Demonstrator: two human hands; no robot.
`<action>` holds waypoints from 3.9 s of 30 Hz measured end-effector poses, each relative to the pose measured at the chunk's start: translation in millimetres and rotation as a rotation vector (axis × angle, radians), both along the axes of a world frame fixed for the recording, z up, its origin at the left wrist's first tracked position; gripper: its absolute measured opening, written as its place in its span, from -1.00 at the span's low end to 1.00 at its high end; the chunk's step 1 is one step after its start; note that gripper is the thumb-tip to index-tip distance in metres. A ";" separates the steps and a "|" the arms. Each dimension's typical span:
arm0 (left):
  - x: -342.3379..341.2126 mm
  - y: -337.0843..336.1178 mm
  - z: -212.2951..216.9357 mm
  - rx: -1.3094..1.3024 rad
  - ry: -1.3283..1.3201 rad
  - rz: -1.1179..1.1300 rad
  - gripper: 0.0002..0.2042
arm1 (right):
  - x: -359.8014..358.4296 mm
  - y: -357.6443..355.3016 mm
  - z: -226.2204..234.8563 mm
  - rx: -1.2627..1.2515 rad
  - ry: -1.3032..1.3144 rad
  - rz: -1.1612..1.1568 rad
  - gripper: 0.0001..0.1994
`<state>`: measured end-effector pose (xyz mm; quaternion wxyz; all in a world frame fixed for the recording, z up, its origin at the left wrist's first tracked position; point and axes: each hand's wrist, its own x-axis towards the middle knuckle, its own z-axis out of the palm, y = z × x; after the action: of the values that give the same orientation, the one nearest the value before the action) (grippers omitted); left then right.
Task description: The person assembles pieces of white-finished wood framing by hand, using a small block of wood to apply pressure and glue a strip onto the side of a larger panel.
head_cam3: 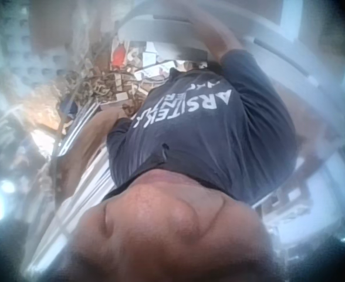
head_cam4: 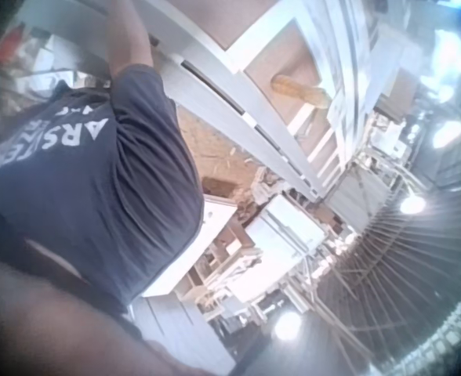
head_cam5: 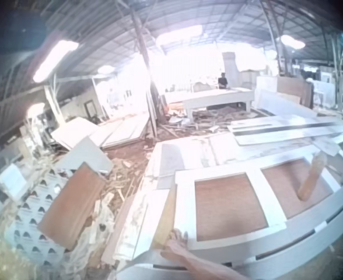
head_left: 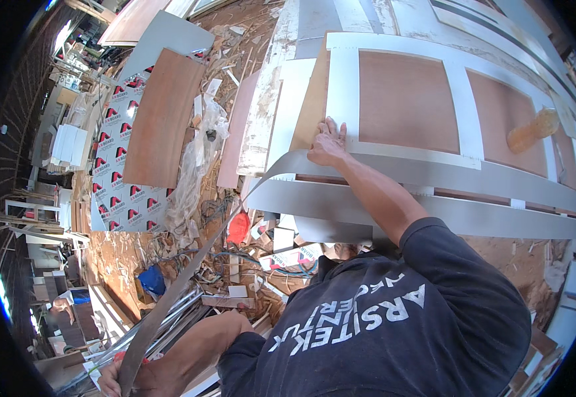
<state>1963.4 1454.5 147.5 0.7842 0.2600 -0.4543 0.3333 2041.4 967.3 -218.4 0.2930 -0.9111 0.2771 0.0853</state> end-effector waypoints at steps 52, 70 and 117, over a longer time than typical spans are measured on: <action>-583.8 -708.4 5.9 -0.062 -0.270 -2.201 -0.27 | -892.3 66.9 98.2 0.009 -0.700 -1.127 0.08; -1152.4 -789.1 -8.3 0.859 -0.394 -2.893 -0.75 | -1126.1 28.2 71.4 -0.857 -0.940 -2.370 -0.65; -2034.6 -1259.1 -586.0 1.711 -2.271 -1.085 -0.73 | -2239.5 -68.2 55.4 -1.065 -0.355 -3.725 -0.63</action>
<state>-71.3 195.4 -438.5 -0.3275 0.0429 -0.8864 -0.3244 -198.2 899.1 -163.0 0.2397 -0.4982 -0.7074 0.4404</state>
